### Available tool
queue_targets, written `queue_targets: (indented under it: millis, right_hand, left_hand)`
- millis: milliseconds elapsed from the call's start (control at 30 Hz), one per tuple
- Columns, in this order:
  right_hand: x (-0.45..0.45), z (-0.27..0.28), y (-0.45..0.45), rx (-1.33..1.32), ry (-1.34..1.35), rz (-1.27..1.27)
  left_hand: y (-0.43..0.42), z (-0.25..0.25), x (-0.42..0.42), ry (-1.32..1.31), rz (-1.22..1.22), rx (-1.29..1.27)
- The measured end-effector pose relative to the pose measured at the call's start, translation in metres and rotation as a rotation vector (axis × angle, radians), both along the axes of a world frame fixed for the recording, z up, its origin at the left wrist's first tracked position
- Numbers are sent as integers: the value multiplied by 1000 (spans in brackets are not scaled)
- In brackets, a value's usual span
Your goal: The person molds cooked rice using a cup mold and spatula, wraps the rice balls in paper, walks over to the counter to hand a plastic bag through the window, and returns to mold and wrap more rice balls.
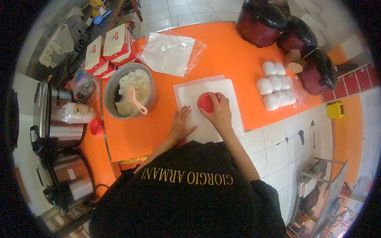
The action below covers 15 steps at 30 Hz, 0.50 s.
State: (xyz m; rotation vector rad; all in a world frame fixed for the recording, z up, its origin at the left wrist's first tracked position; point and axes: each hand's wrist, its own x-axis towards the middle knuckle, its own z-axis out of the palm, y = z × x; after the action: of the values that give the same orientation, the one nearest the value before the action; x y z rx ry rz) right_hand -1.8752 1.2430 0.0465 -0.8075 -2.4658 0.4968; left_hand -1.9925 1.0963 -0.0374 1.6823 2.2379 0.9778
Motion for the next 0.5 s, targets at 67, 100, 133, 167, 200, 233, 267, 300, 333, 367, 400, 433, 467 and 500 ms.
queue_targets:
  millis: [67, 100, 133, 167, 200, 233, 267, 300, 333, 367, 400, 433, 467, 500]
  right_hand:
    - [-1, 7, 11, -34, 92, -12]
    - [-1, 11, 18, -69, 183, -21]
    - [2, 12, 24, -57, 190, -22]
    - [6, 13, 31, -280, 336, -76]
    - [11, 12, 38, -504, 482, -127]
    - [22, 7, 50, -427, 435, -153]
    - [31, 0, 59, -417, 444, -151]
    - [42, -9, 67, -523, 468, -193]
    - [53, -15, 73, -629, 491, -234]
    - [65, -17, 75, -671, 517, -238]
    - [76, -20, 75, -714, 547, -233]
    - [84, -28, 72, -655, 607, -278]
    - [92, -42, 71, -600, 672, -314]
    - [107, -66, 79, -575, 635, -345]
  left_hand:
    - [-1, -1, 0, -36, -5, 45]
    - [-2, -1, 0, -32, -9, 54]
    - [-2, -1, 0, -25, -5, 56]
    - [-1, 1, 0, -18, 1, 58]
    - [-1, 2, 0, -11, 0, 69]
    - [-1, 1, -1, -16, -1, 66]
    - [-1, 0, -1, -19, -2, 64]
    - [-1, 0, -1, -11, -6, 75]
    - [-1, 0, 0, -22, 1, 88]
    - [-1, -3, 0, -32, 10, 104]
    - [-2, -5, 2, -16, 13, 119]
    - [-1, -9, 1, -22, 11, 140]
    - [0, -12, -2, -22, 15, 163]
    - [0, -18, -5, -34, -34, 180]
